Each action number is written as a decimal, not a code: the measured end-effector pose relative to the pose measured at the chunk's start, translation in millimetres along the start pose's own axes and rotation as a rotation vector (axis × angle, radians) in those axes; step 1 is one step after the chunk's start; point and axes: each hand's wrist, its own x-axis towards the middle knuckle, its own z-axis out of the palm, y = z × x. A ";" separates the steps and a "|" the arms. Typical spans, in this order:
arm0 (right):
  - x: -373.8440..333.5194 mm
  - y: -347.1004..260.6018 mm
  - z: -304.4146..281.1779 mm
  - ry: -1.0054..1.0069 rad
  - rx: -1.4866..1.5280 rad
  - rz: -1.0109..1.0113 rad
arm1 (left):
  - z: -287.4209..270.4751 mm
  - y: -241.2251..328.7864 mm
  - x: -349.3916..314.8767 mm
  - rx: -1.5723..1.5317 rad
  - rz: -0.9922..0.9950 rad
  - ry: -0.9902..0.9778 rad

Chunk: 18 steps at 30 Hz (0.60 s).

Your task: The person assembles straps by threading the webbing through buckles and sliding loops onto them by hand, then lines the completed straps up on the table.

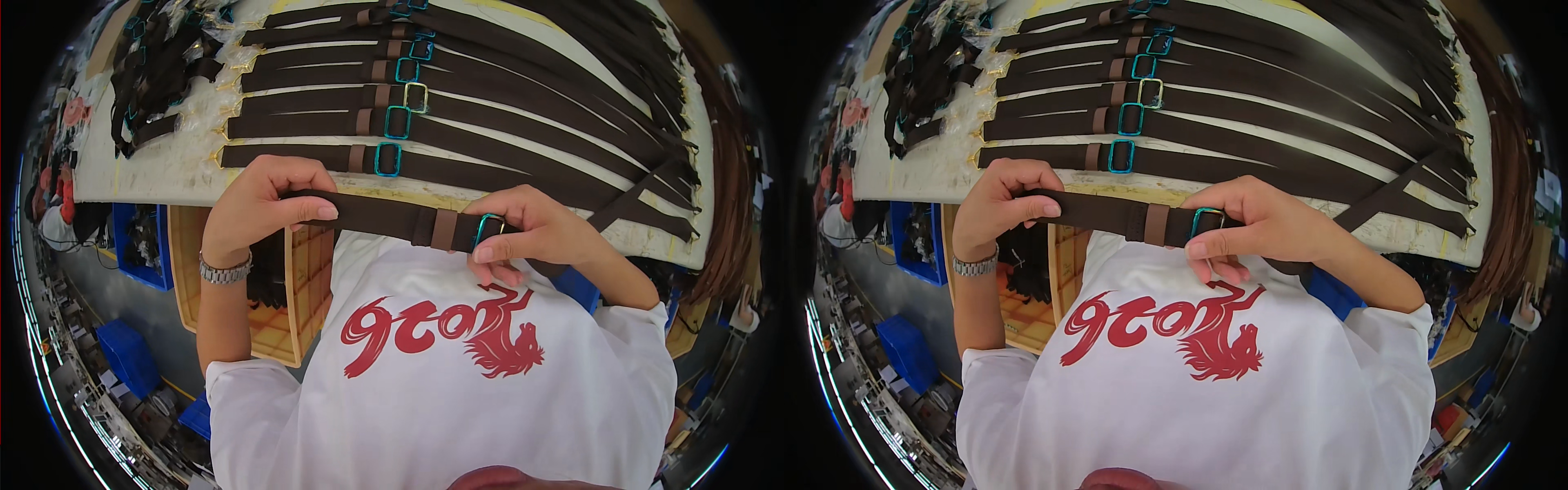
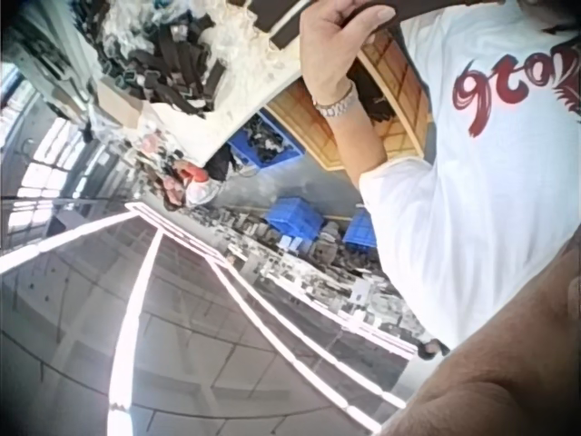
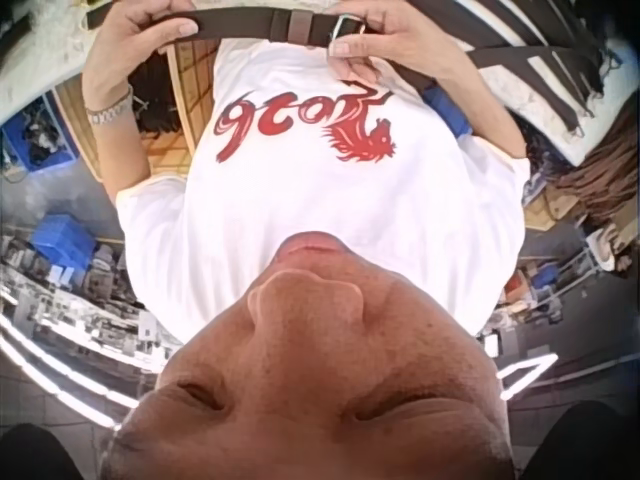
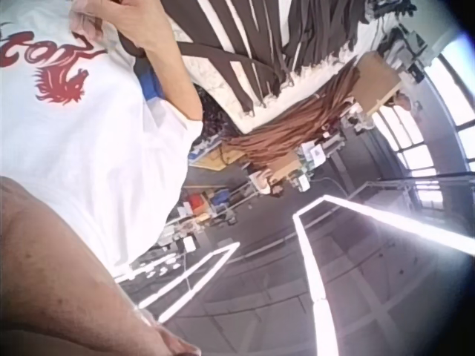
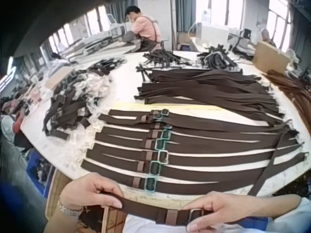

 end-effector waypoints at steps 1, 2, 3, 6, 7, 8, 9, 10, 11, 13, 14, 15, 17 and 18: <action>1.1 3.0 -0.4 -0.053 0.023 -0.038 | -1.7 -1.9 0.2 0.011 -0.004 0.021; 1.9 5.5 -0.5 -0.046 0.025 -0.042 | -3.5 -3.3 0.5 0.021 -0.007 0.042; 3.3 8.0 -0.9 -0.080 0.041 -0.071 | -5.5 -4.9 0.6 0.025 -0.004 0.035; 3.7 9.1 -4.2 -0.115 0.066 -0.088 | -9.8 -10.6 1.7 0.075 -0.074 0.071; 3.5 9.2 -4.9 -0.123 0.074 -0.073 | -10.5 -14.2 2.7 0.078 -0.042 0.079; 2.8 9.9 -4.6 -0.119 0.073 -0.075 | -11.0 -16.6 3.7 0.081 -0.009 0.088; 2.2 10.3 -3.8 -0.127 0.092 -0.062 | -11.7 -16.9 3.5 0.083 -0.009 0.089; 1.7 10.2 -3.4 -0.136 0.110 -0.049 | -12.6 -16.9 3.9 0.076 -0.022 0.083; 1.1 9.6 -3.4 -0.137 0.109 -0.050 | -13.3 -16.3 4.2 0.068 -0.036 0.078; 0.7 9.8 -4.2 -0.121 0.091 -0.052 | -13.2 -14.9 5.9 0.081 -0.027 0.085; 1.9 10.5 -5.2 -0.122 0.090 -0.053 | -13.3 -14.1 6.1 0.093 -0.019 0.090; 3.1 11.7 -6.5 -0.125 0.085 -0.066 | -13.3 -13.2 5.5 0.093 -0.019 0.090; 4.2 14.1 -7.9 -0.129 0.080 -0.080 | -13.6 -11.8 4.0 0.092 -0.028 0.087; 4.9 15.2 -8.6 -0.126 0.079 -0.080 | -13.8 -12.2 3.8 0.093 -0.028 0.089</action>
